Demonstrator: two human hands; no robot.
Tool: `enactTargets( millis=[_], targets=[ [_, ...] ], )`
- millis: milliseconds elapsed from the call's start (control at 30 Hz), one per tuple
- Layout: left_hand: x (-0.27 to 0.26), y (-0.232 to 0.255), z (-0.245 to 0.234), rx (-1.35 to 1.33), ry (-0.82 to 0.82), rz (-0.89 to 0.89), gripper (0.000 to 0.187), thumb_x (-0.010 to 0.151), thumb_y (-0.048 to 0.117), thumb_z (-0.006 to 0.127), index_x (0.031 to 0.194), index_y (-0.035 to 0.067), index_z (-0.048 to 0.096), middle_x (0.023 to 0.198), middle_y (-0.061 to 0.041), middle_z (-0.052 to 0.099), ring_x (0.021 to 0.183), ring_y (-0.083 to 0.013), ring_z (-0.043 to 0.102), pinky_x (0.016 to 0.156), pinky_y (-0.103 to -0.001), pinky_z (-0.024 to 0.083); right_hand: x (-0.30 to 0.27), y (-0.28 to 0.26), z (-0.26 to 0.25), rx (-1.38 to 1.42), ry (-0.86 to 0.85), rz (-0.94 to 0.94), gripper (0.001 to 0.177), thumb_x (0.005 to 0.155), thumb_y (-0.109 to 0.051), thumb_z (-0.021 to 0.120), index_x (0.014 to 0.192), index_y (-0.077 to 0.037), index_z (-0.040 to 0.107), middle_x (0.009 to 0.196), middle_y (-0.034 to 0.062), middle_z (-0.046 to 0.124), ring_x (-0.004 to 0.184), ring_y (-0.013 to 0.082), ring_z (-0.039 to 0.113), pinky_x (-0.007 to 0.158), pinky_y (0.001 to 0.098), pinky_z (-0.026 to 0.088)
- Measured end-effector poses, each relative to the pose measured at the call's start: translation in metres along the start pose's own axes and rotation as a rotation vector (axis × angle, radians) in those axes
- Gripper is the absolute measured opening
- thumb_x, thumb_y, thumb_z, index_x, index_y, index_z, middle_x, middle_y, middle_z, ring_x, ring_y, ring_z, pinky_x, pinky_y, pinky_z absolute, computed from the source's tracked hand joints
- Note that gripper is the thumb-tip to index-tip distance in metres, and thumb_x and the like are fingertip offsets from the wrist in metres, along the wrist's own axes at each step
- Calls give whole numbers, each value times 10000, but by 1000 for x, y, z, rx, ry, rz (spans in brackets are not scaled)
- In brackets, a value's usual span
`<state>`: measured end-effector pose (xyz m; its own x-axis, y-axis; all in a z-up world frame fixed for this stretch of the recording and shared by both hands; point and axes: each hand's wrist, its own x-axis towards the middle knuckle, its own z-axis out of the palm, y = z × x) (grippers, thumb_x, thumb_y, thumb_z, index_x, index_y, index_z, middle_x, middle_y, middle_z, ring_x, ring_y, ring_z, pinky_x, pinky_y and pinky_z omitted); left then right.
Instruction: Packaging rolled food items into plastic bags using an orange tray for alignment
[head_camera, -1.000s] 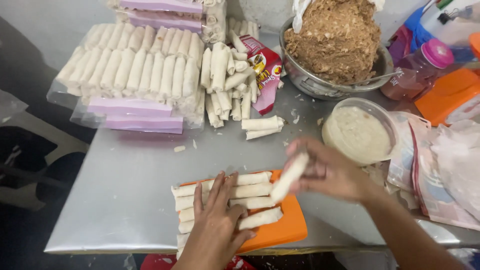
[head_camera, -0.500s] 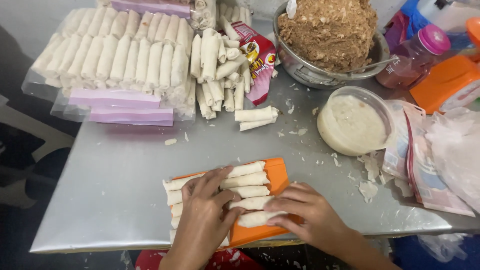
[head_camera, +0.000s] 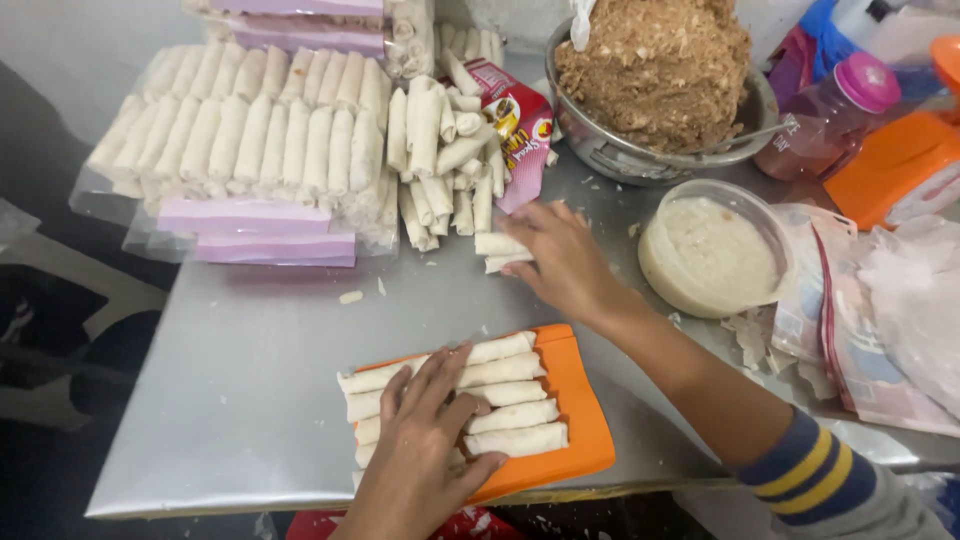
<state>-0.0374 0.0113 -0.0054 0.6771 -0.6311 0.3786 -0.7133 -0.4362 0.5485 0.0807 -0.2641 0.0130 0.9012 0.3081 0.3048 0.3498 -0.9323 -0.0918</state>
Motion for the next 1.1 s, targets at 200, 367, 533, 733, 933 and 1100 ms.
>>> enactTargets(
  millis=[200,367,533,733,933,1100],
  targets=[
    [4,4,-6,-18,8,6,431,731,337,915,981,117,642,1595,-188,408,1439,-403,405,1138,-585,232,0,-34,-61,451,183,-127,242,959,-318,699,1071,-105,677,1090,60,666,1064,237,625,954,370,383],
    [4,4,-5,-8,5,-6,424,734,345,904,955,122,620,1598,-183,415,1447,-400,403,1135,-579,244,-49,-51,-61,821,120,244,303,806,-150,867,1002,-139,636,1050,8,736,950,158,722,840,254,594],
    [5,6,-7,-2,5,-17,401,724,335,899,925,110,634,1584,-194,435,1437,-403,408,1127,-581,251,-102,-57,-81,861,-169,127,305,823,-182,830,1109,-140,734,1167,48,724,1086,163,698,829,290,647],
    [5,7,-5,-2,-4,-29,413,723,334,909,965,107,663,1602,-180,416,1448,-407,397,1135,-588,249,-151,-58,-87,700,-23,71,282,709,48,777,931,-123,735,1065,42,792,972,176,753,901,314,555],
    [5,9,-4,2,16,-31,388,727,314,902,941,118,645,1580,-169,459,1438,-381,419,1131,-570,261,-169,-70,-91,735,-178,-15,163,956,-260,675,873,-143,753,1085,35,709,1007,185,696,884,319,501],
    [8,13,6,18,45,-80,367,749,331,883,948,123,655,1590,-184,437,1433,-413,412,1152,-589,220,-170,-72,-88,647,-78,-40,171,888,-200,755,1038,-122,781,1026,-4,821,947,169,760,912,347,507]
  ],
)
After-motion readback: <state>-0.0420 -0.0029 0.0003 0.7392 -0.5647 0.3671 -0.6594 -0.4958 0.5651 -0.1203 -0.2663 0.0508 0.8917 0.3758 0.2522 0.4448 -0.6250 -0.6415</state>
